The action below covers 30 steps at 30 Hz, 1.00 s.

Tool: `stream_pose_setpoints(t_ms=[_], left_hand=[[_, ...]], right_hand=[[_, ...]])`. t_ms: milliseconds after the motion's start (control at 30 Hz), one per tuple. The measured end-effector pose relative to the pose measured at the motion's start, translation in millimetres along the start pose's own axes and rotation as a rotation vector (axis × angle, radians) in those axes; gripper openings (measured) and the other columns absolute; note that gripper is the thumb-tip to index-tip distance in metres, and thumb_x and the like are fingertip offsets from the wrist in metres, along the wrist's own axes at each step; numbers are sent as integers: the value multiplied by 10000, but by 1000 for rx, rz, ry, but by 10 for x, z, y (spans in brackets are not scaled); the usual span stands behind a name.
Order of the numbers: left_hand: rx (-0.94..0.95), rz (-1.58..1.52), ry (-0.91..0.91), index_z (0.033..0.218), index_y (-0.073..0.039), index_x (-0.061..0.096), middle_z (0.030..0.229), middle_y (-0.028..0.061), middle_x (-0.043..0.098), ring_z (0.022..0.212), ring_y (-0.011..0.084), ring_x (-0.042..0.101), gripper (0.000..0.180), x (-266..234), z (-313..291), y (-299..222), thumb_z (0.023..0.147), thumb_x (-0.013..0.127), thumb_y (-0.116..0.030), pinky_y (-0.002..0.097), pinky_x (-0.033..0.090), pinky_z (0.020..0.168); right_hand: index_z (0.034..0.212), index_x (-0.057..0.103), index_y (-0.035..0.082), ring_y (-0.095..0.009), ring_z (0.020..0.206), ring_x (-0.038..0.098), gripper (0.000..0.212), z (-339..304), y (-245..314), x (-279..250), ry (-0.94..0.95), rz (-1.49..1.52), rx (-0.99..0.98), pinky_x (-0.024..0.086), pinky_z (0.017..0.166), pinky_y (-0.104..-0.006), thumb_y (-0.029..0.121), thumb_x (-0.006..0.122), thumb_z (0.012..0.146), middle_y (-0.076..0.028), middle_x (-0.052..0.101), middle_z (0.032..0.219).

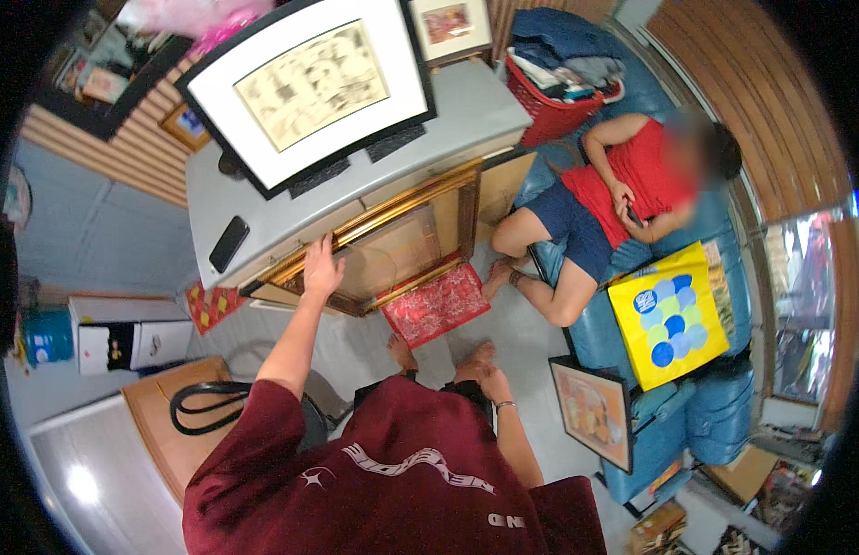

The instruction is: The person rolls a Frankenstein poster into a tube and places it in a bin. The person then unrolls a Spider-Man poster, rolls it into a tube, and places it in the same bin. The person also handles a wooden picture frame.

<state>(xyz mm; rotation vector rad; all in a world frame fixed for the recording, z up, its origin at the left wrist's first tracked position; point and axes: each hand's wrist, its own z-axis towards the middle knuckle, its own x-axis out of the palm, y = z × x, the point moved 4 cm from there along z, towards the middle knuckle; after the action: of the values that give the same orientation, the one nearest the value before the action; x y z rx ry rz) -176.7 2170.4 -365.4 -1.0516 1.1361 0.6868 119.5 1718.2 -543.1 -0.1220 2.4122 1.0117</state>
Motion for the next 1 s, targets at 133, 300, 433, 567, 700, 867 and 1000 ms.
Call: stream_pose_setpoints(t_ms=[133, 300, 433, 567, 700, 867, 1000], left_hand=[[-52, 109, 0, 1443, -15, 411, 1383, 189, 483, 1320, 368, 429, 795, 74, 130, 42, 804, 758, -336, 505, 303, 1148], [-153, 21, 55, 1352, -34, 483, 1252, 185, 529, 1229, 359, 472, 735, 43, 21, 9, 784, 780, -393, 508, 360, 1071], [-153, -68, 245, 1272, -58, 517, 1248, 169, 546, 1145, 343, 563, 603, 109, -392, -148, 829, 743, -399, 478, 459, 960], [-142, -96, 339, 1239, -100, 537, 1217, 126, 591, 1028, 312, 640, 570, 57, -911, -424, 833, 721, -454, 449, 523, 846], [-62, -99, 298, 1160, -116, 590, 1226, 91, 606, 1048, 289, 637, 507, 424, -1437, -536, 825, 701, -480, 435, 550, 786], [-96, -154, 312, 1133, -168, 611, 1238, 53, 589, 1073, 263, 614, 412, 473, -1770, -695, 824, 718, -418, 429, 525, 826], [-136, -137, 421, 1119, -168, 610, 1316, 52, 560, 1084, 268, 607, 380, 586, -1920, -759, 801, 742, -329, 430, 515, 849]], right_hand=[[1203, 652, 41, -341, 955, 689, 384, -291, 1280, -347, 94, -183, -15, 537, 831, -417, 318, 636, 938, -209, 716, 1019], [1153, 645, 12, -324, 876, 698, 305, -237, 2735, -692, 66, -211, -185, 537, 787, -384, 260, 615, 979, -202, 708, 923], [1068, 637, 8, -306, 829, 676, 186, 191, 4134, -713, -30, -236, -628, 530, 757, -377, 172, 588, 996, -184, 680, 920], [1164, 587, -12, -365, 1019, 614, 281, 1166, 4610, -31, 138, -428, -846, 502, 901, -411, 165, 618, 948, -198, 629, 1097], [1329, 506, 15, -357, 1215, 526, 473, 1974, 4406, 863, 243, -834, -1044, 438, 1015, -482, 173, 640, 904, -200, 554, 1291], [1383, 461, -16, -373, 1234, 490, 574, 2236, 4311, 1274, 214, -1034, -1075, 410, 1071, -475, 169, 627, 866, -187, 493, 1341], [1428, 438, 14, -360, 1187, 509, 632, 2179, 4357, 1338, 160, -1092, -952, 414, 1033, -465, 189, 624, 851, -175, 504, 1313]])
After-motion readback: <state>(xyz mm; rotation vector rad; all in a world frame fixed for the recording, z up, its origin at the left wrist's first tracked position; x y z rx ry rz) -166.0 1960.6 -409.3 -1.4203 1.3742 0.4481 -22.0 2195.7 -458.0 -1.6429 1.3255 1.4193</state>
